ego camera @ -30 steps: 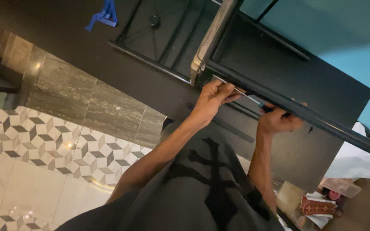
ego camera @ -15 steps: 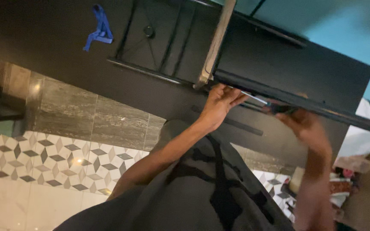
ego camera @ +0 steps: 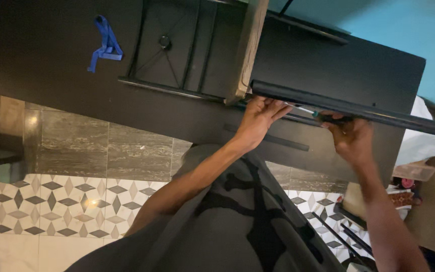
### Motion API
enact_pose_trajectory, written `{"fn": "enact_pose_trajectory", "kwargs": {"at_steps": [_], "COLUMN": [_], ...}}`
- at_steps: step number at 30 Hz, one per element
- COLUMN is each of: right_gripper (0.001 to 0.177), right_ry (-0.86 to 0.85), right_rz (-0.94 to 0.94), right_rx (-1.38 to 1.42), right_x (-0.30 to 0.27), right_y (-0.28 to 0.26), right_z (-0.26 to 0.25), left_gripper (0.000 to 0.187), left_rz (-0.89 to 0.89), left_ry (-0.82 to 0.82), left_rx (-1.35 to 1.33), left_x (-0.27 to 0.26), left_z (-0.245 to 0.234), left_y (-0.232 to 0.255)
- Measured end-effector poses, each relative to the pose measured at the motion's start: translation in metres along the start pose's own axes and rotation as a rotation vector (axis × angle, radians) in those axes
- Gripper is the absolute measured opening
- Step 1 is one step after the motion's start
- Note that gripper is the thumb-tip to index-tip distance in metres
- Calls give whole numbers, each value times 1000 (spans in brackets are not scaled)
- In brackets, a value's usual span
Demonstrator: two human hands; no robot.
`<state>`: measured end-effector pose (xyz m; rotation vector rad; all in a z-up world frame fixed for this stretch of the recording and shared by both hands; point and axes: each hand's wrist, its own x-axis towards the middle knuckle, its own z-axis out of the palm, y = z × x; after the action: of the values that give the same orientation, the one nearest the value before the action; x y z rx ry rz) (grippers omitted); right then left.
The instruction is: The person uses a screwdriver to attach metal bars to a wooden tabletop, tightening screws at multiple points. The person repeatedly positions and secures the bars, then briefly retrieves another screwdriver from a nearby shelf before continuing to fasten the bars to the tabletop.
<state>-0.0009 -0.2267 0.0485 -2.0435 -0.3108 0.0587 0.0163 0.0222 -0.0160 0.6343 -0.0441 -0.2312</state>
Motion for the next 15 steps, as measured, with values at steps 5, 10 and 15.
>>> {"fn": "enact_pose_trajectory", "kwargs": {"at_steps": [5, 10, 15], "right_gripper": [24, 20, 16], "right_ry": [160, 325, 444], "right_rz": [-165, -543, -794], "right_rx": [-130, -439, -596], "right_x": [-14, -10, 6], "right_y": [16, 39, 46], "right_z": [12, 17, 12], "left_gripper": [18, 19, 21], "left_rz": [-2, -20, -56], "left_ry": [-47, -43, -72], "left_rx": [10, 8, -45], "left_x": [-1, 0, 4], "left_z": [0, 0, -1], "left_y": [1, 3, 1]}}
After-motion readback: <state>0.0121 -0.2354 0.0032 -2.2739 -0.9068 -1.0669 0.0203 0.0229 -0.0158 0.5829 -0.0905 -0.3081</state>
